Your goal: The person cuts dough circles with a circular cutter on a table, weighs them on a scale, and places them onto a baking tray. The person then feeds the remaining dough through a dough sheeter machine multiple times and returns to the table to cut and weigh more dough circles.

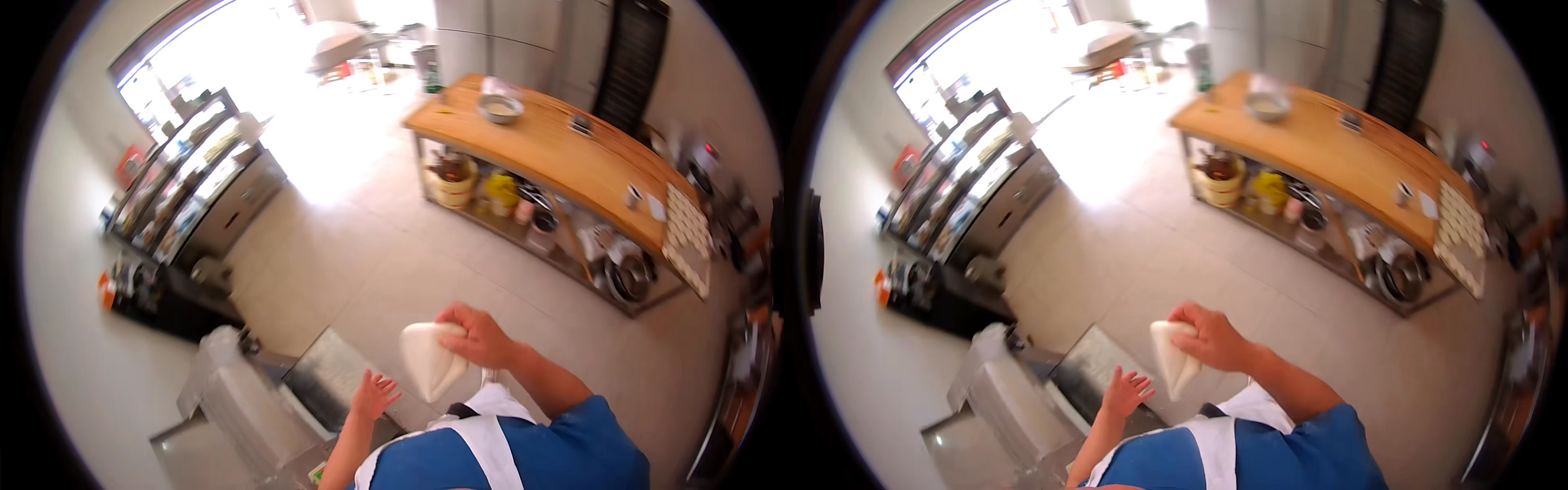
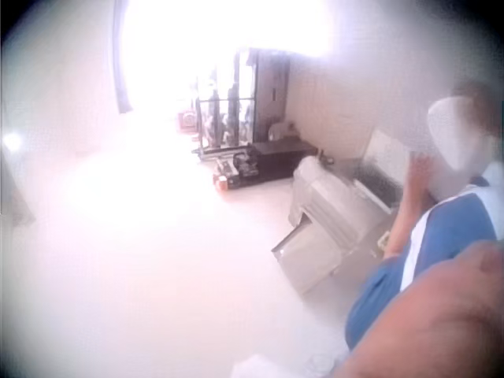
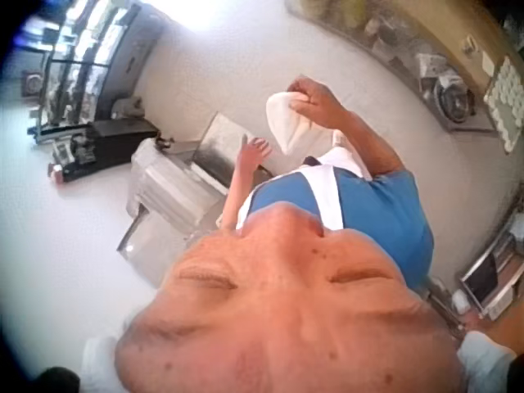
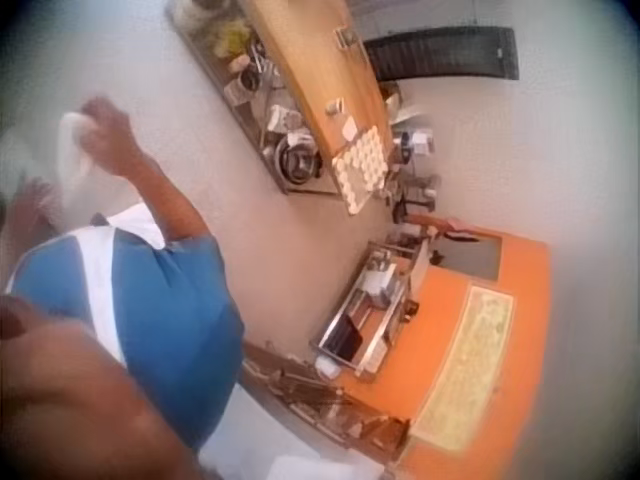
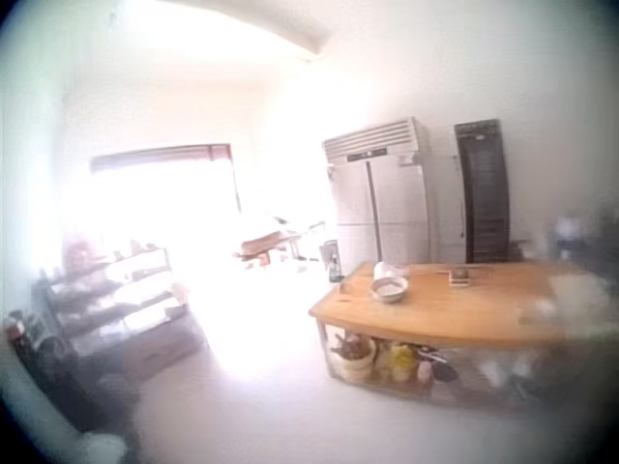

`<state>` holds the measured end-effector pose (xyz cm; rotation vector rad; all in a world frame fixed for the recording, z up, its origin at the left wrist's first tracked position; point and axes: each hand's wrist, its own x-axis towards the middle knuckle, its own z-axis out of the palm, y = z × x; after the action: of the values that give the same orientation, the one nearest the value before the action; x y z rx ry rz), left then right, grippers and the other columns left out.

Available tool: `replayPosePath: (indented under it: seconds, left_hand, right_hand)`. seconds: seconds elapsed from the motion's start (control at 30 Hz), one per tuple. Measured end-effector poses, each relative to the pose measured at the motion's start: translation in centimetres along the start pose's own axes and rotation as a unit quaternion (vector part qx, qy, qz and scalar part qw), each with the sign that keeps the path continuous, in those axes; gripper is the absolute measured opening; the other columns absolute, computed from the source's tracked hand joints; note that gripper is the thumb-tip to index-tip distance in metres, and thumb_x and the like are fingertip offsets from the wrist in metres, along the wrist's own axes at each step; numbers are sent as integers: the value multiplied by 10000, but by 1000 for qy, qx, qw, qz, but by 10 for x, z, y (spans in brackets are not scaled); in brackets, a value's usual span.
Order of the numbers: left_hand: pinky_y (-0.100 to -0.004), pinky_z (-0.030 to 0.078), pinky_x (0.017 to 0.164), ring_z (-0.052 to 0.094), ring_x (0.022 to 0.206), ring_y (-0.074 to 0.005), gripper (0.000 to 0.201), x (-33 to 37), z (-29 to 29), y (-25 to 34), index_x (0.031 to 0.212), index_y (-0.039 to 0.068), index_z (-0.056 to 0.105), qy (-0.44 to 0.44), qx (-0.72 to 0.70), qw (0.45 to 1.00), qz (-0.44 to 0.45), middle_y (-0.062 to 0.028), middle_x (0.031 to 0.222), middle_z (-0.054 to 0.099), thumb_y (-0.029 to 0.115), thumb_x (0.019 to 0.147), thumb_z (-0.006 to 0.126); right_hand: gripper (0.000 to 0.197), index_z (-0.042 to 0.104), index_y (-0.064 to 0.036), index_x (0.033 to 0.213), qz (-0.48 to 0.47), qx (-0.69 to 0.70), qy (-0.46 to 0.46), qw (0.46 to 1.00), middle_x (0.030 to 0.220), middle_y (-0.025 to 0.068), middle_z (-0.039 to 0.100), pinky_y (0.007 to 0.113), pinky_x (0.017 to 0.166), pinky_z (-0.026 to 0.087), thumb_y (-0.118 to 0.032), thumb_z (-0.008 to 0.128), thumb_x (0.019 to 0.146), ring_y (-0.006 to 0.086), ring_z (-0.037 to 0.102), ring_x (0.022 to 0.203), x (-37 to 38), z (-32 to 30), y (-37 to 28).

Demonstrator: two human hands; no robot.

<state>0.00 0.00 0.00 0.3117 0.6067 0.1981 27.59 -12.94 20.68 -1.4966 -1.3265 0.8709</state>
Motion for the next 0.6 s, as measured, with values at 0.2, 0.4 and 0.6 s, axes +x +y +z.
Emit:
replayPosePath:
  seconds: [0.2,0.4,0.6]
  left_hand:
    - [-426,375,858,442,1044,-276,557,99,147,-31,1204,5,312,22,107,994,14,-146,1156,437,367,806,455]
    - [-375,429,795,496,962,-248,357,212,241,-27,1110,-3,398,87,213,973,21,-121,1047,501,163,808,489]
    - [-339,464,730,540,866,-232,269,296,290,-9,1021,-31,444,14,259,965,47,-131,958,529,84,787,514]
  right_hand:
    - [220,447,-25,924,67,152,214,962,797,98,550,267,663,421,-133,514,745,160,526,722,-77,-127,74]
    - [292,460,-10,990,215,-25,307,927,858,124,573,265,676,425,-101,544,726,179,550,760,-111,-196,138]
    - [262,514,-4,956,232,26,397,888,828,116,578,260,688,425,-81,557,709,170,550,756,-99,-247,205]
